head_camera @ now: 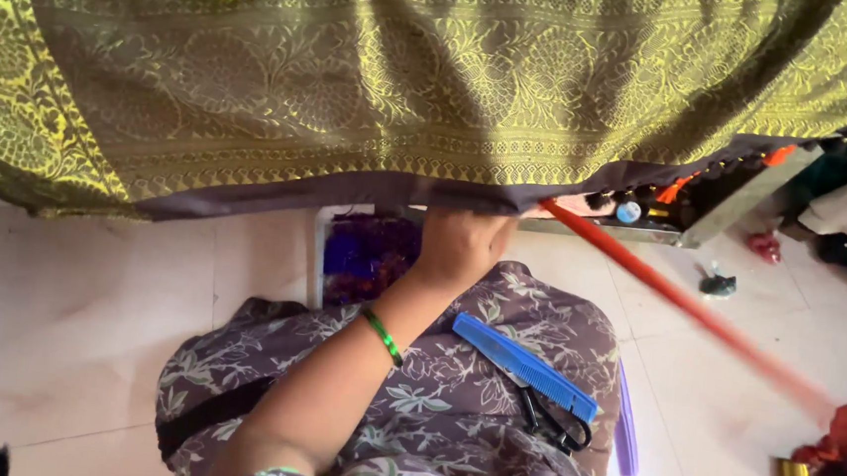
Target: The person is tying decorative tassels or fringes onto the border of a saree using a crochet hook, thread, and scissors.
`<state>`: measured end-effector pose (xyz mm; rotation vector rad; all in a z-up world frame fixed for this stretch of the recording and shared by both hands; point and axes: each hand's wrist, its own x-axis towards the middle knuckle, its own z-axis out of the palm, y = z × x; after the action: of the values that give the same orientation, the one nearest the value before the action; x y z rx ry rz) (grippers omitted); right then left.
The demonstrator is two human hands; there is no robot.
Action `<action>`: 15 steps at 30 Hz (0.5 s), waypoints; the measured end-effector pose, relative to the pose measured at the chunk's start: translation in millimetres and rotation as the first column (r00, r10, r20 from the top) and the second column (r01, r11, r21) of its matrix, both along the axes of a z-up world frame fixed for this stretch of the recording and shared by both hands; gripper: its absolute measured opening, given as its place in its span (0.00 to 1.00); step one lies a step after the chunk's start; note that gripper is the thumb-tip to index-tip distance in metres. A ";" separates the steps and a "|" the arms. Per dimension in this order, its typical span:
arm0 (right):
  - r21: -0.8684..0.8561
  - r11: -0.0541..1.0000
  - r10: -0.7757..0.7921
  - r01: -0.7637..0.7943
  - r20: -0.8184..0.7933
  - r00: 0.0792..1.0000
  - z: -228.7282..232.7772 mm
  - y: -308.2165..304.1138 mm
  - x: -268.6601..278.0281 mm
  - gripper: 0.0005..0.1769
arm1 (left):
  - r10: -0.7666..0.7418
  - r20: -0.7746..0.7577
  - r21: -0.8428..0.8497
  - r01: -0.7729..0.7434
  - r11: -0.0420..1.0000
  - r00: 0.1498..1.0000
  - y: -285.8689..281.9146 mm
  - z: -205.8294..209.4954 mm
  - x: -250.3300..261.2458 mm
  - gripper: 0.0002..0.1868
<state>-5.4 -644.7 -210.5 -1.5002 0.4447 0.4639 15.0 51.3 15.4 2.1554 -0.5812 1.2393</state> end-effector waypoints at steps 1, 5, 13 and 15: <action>-0.007 1.000 0.004 -0.005 -0.040 0.999 -13.6 33.5 -13.4 0.19 | 0.067 0.004 -0.036 -0.067 0.997 0.998 -1.5 -8.4 5.8 0.08; -0.029 1.000 -0.003 -0.003 -0.215 0.977 96.3 348.1 -95.0 0.21 | 0.004 -0.051 -0.374 -0.022 0.927 0.999 -41.4 -20.7 7.6 0.07; 0.306 0.952 -0.061 0.020 0.125 0.990 55.6 321.9 -88.8 0.28 | -0.797 -0.069 -0.986 0.082 0.148 0.600 -38.5 -47.1 13.0 0.12; 0.189 0.969 -0.177 0.157 0.096 0.980 -31.4 248.3 -64.2 0.25 | -0.764 -0.144 -0.967 0.076 0.245 0.629 -21.8 -48.1 14.5 0.13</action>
<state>-69.6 -396.4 -242.0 -1.2943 0.4256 0.2776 29.6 29.4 -32.7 1.0752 -0.1024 0.2367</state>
